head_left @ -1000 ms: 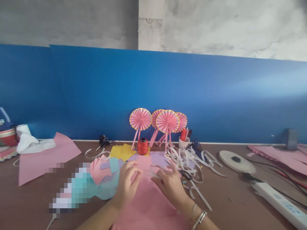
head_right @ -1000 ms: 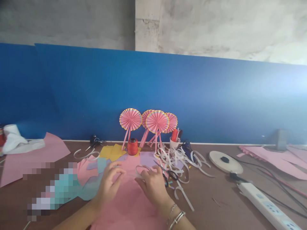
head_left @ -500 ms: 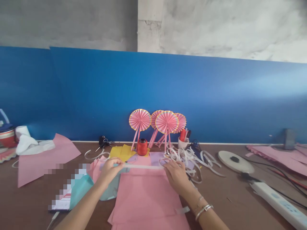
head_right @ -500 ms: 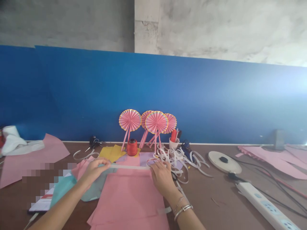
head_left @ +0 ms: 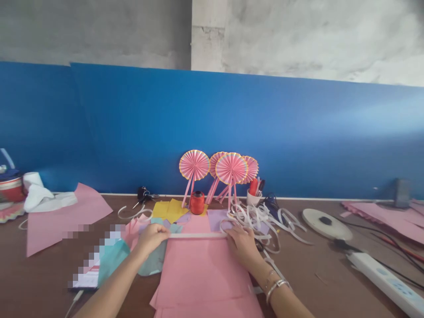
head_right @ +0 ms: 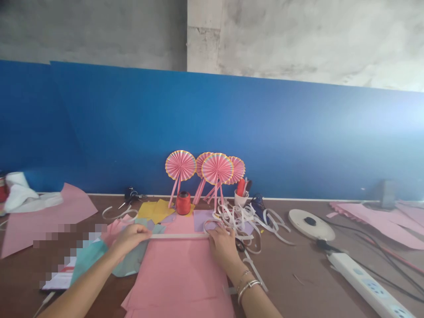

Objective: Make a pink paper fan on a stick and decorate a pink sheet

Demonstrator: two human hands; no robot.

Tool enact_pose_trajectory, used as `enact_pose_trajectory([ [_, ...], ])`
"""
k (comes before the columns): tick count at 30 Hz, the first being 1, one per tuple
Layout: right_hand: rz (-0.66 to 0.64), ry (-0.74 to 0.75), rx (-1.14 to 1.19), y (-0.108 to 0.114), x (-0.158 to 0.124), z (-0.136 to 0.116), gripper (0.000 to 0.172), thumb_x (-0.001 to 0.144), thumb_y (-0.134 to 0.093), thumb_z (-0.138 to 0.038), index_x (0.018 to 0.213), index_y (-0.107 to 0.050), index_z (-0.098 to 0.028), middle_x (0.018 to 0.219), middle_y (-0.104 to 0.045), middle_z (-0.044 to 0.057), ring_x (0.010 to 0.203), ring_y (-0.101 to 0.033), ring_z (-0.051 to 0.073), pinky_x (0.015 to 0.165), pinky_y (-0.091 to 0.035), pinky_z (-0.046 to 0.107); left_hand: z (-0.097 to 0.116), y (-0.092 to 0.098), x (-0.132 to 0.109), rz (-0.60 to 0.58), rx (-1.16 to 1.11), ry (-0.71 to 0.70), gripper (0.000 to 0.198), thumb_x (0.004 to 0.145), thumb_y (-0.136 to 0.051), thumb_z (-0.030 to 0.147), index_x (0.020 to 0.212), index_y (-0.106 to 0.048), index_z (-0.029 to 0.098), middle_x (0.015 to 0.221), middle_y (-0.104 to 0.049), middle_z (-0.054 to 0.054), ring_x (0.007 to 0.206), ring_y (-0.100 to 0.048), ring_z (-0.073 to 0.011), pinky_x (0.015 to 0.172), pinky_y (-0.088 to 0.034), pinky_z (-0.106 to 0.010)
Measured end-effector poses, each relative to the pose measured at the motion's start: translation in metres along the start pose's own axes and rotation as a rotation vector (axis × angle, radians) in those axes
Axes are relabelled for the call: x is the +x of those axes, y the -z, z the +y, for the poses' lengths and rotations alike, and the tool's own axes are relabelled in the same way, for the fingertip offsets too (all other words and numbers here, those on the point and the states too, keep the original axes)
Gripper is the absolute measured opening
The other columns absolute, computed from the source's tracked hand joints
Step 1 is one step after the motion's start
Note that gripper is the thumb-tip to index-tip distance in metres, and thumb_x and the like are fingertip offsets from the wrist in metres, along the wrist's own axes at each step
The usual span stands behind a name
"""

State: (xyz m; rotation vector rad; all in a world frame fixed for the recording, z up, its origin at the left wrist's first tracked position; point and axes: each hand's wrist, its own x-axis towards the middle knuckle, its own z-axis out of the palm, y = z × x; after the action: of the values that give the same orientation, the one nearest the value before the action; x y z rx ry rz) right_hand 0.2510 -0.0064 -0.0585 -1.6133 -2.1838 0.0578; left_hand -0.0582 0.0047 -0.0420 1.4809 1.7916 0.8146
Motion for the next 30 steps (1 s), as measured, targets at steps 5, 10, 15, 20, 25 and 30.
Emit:
enact_pose_trajectory([
  [5, 0.017, -0.007, 0.031, -0.001, 0.001, 0.000, 0.029, 0.085, -0.041, -0.013, 0.096, -0.066, -0.025, 0.096, -0.069, 0.004, 0.098, -0.058, 0.021, 0.093, -0.025, 0.040, -0.005, -0.001, 0.003, -0.006, 0.011, -0.006, 0.021, 0.061, -0.056, 0.035, 0.066, -0.066, 0.018, 0.072, -0.069, -0.004, 0.078, -0.062, -0.0252, 0.065, -0.041, -0.029],
  [10, 0.030, -0.006, 0.062, -0.001, 0.002, 0.000, 0.029, 0.086, -0.041, -0.014, 0.092, -0.067, -0.025, 0.092, -0.069, 0.003, 0.096, -0.058, 0.020, 0.090, -0.027, 0.038, -0.006, -0.001, 0.004, -0.006, 0.012, -0.025, 0.020, 0.061, -0.056, 0.035, 0.065, -0.066, 0.018, 0.073, -0.070, -0.004, 0.078, -0.063, -0.0261, 0.065, -0.041, -0.030],
  [15, 0.071, 0.012, 0.075, -0.001, 0.002, 0.001, 0.028, 0.084, -0.042, -0.014, 0.089, -0.068, -0.025, 0.086, -0.069, 0.003, 0.091, -0.059, 0.020, 0.087, -0.028, 0.037, -0.004, -0.002, 0.003, 0.019, 0.008, -0.059, 0.021, 0.061, -0.057, 0.036, 0.063, -0.066, 0.018, 0.070, -0.070, -0.005, 0.076, -0.063, -0.0274, 0.064, -0.042, -0.032],
  [20, 0.146, 0.004, 0.103, -0.002, 0.003, 0.004, 0.029, 0.081, -0.043, -0.014, 0.082, -0.070, -0.024, 0.083, -0.070, 0.003, 0.085, -0.060, 0.020, 0.084, -0.031, 0.037, 0.002, -0.002, 0.000, 0.079, -0.022, -0.155, 0.019, 0.062, -0.056, 0.036, 0.064, -0.065, 0.019, 0.076, -0.071, -0.005, 0.079, -0.064, -0.0264, 0.071, -0.045, -0.034],
  [25, 0.288, -0.057, 0.305, 0.002, 0.007, 0.007, 0.030, 0.079, -0.043, -0.019, 0.082, -0.073, -0.023, 0.080, -0.069, 0.005, 0.083, -0.061, 0.021, 0.080, -0.038, 0.034, 0.015, 0.001, -0.003, 0.145, -0.036, -0.297, 0.019, 0.067, -0.054, 0.037, 0.061, -0.062, 0.021, 0.081, -0.068, -0.005, 0.085, -0.061, -0.0248, 0.079, -0.044, -0.034],
  [30, 0.332, -0.245, 0.802, 0.011, 0.010, 0.001, 0.027, 0.075, -0.051, -0.030, 0.085, -0.074, -0.019, 0.076, -0.069, 0.004, 0.073, -0.058, 0.020, 0.069, -0.043, 0.030, 0.030, 0.002, -0.016, 0.434, 0.105, -0.633, 0.019, 0.076, -0.054, 0.032, 0.064, -0.064, 0.021, 0.083, -0.063, -0.006, 0.086, -0.056, -0.0239, 0.080, -0.041, -0.037],
])
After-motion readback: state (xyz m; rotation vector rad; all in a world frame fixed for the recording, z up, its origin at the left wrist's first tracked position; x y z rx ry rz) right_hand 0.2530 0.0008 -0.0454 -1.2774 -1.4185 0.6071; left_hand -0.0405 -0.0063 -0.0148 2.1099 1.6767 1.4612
